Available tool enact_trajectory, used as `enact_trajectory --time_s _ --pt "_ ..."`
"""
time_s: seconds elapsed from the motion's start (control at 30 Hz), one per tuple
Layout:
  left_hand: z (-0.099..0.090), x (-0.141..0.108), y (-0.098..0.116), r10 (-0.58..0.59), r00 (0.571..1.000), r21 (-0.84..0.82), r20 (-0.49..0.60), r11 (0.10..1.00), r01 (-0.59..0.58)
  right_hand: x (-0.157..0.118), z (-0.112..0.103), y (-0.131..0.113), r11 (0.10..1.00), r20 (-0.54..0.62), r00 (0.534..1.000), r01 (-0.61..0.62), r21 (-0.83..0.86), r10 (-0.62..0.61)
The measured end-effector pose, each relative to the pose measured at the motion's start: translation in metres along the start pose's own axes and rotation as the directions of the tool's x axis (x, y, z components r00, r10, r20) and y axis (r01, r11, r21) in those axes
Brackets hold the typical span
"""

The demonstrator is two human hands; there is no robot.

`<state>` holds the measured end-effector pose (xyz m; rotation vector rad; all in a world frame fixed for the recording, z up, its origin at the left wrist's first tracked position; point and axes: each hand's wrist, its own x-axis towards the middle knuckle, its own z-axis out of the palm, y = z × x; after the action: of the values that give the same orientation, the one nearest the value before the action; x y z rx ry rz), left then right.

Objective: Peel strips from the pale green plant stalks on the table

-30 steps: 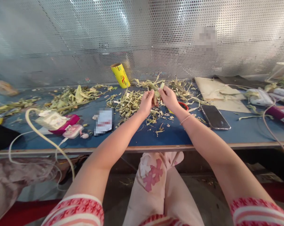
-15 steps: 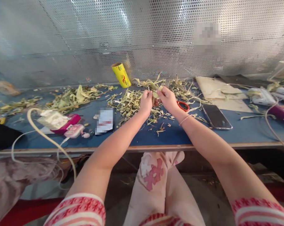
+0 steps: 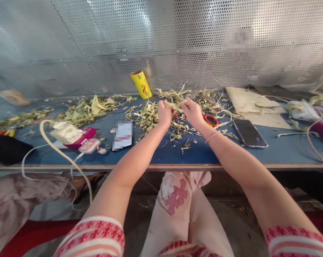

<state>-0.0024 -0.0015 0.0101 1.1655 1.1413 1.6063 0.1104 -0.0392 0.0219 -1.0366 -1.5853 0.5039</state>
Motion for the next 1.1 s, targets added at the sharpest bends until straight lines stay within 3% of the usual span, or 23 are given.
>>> enact_trajectory --time_s 0.13,0.27,0.47,0.67,0.97,1.1 --pt "-0.001 -0.003 0.004 -0.064 0.997 -0.107 0.053 0.992 0.069 0.002 -0.003 0.002 1.0 0.012 1.0 -0.019 -0.012 0.019" --pt "0.001 -0.013 0.011 -0.108 0.967 -0.212 0.229 0.964 0.158 0.006 -0.004 0.008 1.0 -0.039 0.999 -0.015 -0.022 0.014" --pt "0.003 -0.022 0.017 -0.183 0.921 -0.21 0.344 0.941 0.266 0.005 -0.005 0.011 0.989 -0.081 0.995 0.05 -0.142 -0.062" --pt "0.004 -0.023 0.016 -0.004 0.95 -0.179 0.312 0.982 0.063 0.003 -0.006 0.008 0.979 -0.046 0.991 0.119 -0.167 -0.128" --pt "0.003 -0.023 0.013 0.037 0.947 -0.103 0.319 0.995 -0.004 0.006 -0.007 0.007 0.995 -0.153 0.986 0.047 -0.086 -0.06" --pt "0.002 -0.022 0.01 0.082 0.954 -0.092 0.289 0.994 -0.057 0.006 -0.006 0.007 0.999 -0.145 0.989 0.024 -0.046 -0.03"
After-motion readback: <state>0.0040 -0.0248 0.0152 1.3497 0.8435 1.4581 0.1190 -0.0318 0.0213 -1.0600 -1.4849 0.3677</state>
